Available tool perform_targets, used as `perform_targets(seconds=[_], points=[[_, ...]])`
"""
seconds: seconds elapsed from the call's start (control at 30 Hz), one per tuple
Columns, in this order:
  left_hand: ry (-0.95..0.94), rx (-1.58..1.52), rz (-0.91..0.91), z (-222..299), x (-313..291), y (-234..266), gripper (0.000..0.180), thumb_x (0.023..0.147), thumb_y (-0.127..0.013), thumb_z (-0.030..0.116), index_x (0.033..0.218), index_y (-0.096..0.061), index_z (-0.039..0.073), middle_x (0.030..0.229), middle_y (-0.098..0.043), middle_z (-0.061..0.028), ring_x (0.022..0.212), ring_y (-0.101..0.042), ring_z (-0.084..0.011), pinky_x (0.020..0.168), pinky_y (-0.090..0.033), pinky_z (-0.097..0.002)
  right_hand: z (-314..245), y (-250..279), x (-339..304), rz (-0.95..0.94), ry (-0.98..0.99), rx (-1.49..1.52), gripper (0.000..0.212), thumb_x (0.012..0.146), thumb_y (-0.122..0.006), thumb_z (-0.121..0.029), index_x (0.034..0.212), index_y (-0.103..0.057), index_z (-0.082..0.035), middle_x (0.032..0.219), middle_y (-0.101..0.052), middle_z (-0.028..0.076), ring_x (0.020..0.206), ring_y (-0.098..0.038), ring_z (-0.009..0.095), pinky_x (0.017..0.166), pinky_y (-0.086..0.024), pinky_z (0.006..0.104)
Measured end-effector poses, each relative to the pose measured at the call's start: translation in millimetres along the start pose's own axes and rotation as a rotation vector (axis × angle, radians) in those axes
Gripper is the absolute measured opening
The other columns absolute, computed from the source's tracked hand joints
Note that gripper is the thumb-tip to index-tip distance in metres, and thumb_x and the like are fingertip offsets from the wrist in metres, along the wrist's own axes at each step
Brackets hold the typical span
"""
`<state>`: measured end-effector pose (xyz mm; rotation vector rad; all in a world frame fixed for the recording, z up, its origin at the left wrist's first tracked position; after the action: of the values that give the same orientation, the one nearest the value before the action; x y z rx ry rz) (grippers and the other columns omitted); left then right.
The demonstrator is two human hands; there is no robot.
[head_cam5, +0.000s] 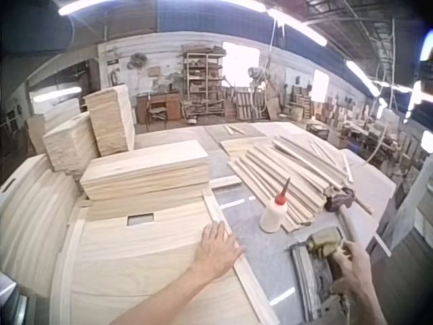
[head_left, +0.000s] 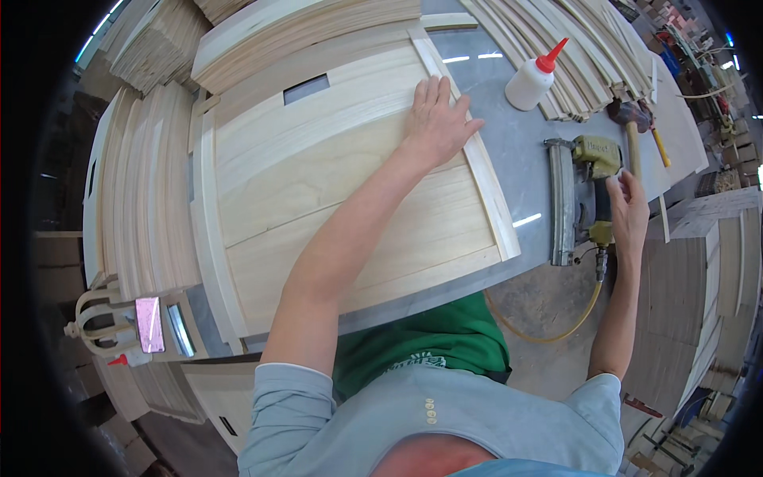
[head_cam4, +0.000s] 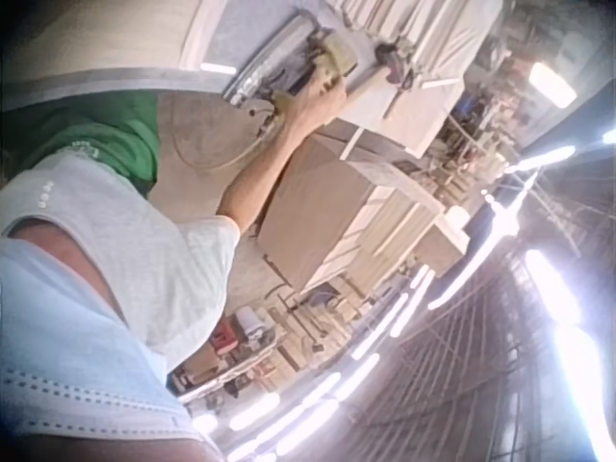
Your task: Assembling wood panels and frames using wood glue and a pneumatic nail gun.
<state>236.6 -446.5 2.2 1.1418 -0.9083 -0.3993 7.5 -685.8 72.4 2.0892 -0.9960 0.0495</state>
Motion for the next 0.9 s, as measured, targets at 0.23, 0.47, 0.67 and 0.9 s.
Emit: perform_targets(seconds=[0.23, 0.47, 0.67, 0.9], points=[[-0.014, -0.110, 0.022, -9.5, -0.3, -5.0, 0.055, 0.093, -0.045, 0.048, 0.122, -0.055, 0.003, 0.137, -0.036, -0.0351, 0.132, -0.033, -0.0440, 0.110, -0.023, -0.0462, 51.7, -10.9, 20.3, -0.408, -0.566, 0.154, 0.037, 0.080, -0.070, -0.023, 0.101, -0.060, 0.006, 0.078, -0.062, 0.010, 0.068, -0.062, 0.017, 0.065, -0.049, 0.0283], [-0.019, -0.158, 0.109, -12.3, -2.9, -10.4, 0.051, 0.092, -0.048, 0.047, 0.120, -0.056, 0.005, 0.134, -0.040, -0.0361, 0.130, -0.037, -0.0444, 0.109, -0.026, -0.0453, -13.3, -4.3, 18.4, -0.391, -0.483, 0.274, 0.021, 0.080, -0.066, -0.019, 0.084, -0.058, 0.000, 0.067, -0.058, 0.006, 0.053, -0.055, 0.012, 0.048, -0.043, 0.0259], [0.001, -0.192, 0.139, -11.2, -3.8, -0.6, 0.044, 0.090, -0.054, 0.042, 0.116, -0.058, 0.006, 0.131, -0.044, -0.0356, 0.127, -0.041, -0.0446, 0.107, -0.029, -0.0455, -110.9, -4.3, 31.1, -0.519, -0.274, 0.151, 0.021, 0.078, -0.065, -0.019, 0.085, -0.059, 0.000, 0.062, -0.056, 0.004, 0.050, -0.053, 0.011, 0.047, -0.043, 0.0258], [0.018, -0.228, 0.175, -7.2, -1.2, -0.7, 0.039, 0.087, -0.060, 0.036, 0.111, -0.059, 0.006, 0.128, -0.047, -0.0346, 0.125, -0.043, -0.0443, 0.105, -0.031, -0.0456, -185.3, -112.2, 127.4, -0.660, 0.138, 0.074, 0.029, 0.079, -0.067, -0.026, 0.086, -0.062, 0.002, 0.065, -0.059, 0.004, 0.055, -0.057, 0.010, 0.052, -0.045, 0.0243]])
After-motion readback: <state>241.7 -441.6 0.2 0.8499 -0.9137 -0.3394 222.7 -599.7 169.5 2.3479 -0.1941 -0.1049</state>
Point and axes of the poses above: each hand's wrist, its own x-axis towards the middle knuckle, its own y-axis out of the back of the hand, z = x × y, the point moved 3 cm from there along x, towards the middle knuckle
